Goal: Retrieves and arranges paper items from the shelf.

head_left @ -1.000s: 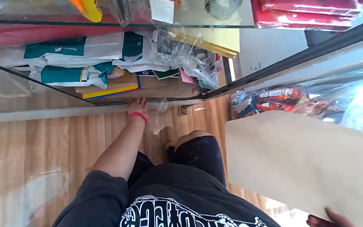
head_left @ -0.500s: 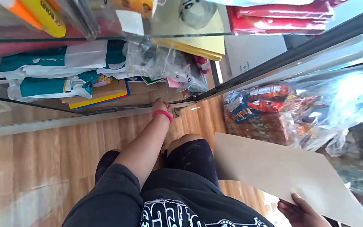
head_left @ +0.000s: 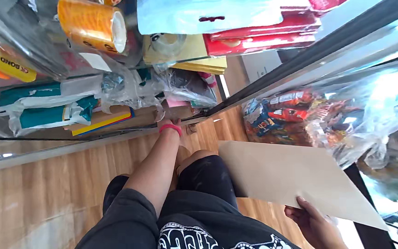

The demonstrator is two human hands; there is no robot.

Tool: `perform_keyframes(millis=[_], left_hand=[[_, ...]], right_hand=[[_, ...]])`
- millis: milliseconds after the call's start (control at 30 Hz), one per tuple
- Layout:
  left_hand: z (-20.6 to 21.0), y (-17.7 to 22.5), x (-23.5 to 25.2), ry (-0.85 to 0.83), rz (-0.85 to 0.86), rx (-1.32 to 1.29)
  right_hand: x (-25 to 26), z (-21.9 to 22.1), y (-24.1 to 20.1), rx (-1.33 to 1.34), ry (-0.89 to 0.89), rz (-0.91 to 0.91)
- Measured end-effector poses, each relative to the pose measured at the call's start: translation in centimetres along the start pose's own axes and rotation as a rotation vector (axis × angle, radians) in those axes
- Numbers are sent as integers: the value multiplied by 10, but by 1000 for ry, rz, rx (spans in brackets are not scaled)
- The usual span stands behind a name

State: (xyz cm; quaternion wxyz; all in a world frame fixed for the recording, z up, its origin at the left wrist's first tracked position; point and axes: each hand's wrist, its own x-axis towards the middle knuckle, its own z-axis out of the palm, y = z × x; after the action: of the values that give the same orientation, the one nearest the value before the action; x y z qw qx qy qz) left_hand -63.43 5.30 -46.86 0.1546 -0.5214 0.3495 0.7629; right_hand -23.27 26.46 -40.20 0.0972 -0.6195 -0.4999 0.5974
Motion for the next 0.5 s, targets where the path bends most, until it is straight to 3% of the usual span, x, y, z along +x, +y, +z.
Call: perform_keyframes(millis=[100, 233, 367, 500], left_hand=[[5, -3, 12, 27, 14, 24], [-9, -25, 72, 23, 88, 58], [4, -3, 7, 76, 54, -68], [1, 3, 11, 27, 30, 6]], right_hand=[[4, 4, 5, 1, -41, -16], [3, 6, 13, -27, -95, -41], [4, 8, 16, -29, -146, -66], [8, 13, 13, -35, -147, -76]])
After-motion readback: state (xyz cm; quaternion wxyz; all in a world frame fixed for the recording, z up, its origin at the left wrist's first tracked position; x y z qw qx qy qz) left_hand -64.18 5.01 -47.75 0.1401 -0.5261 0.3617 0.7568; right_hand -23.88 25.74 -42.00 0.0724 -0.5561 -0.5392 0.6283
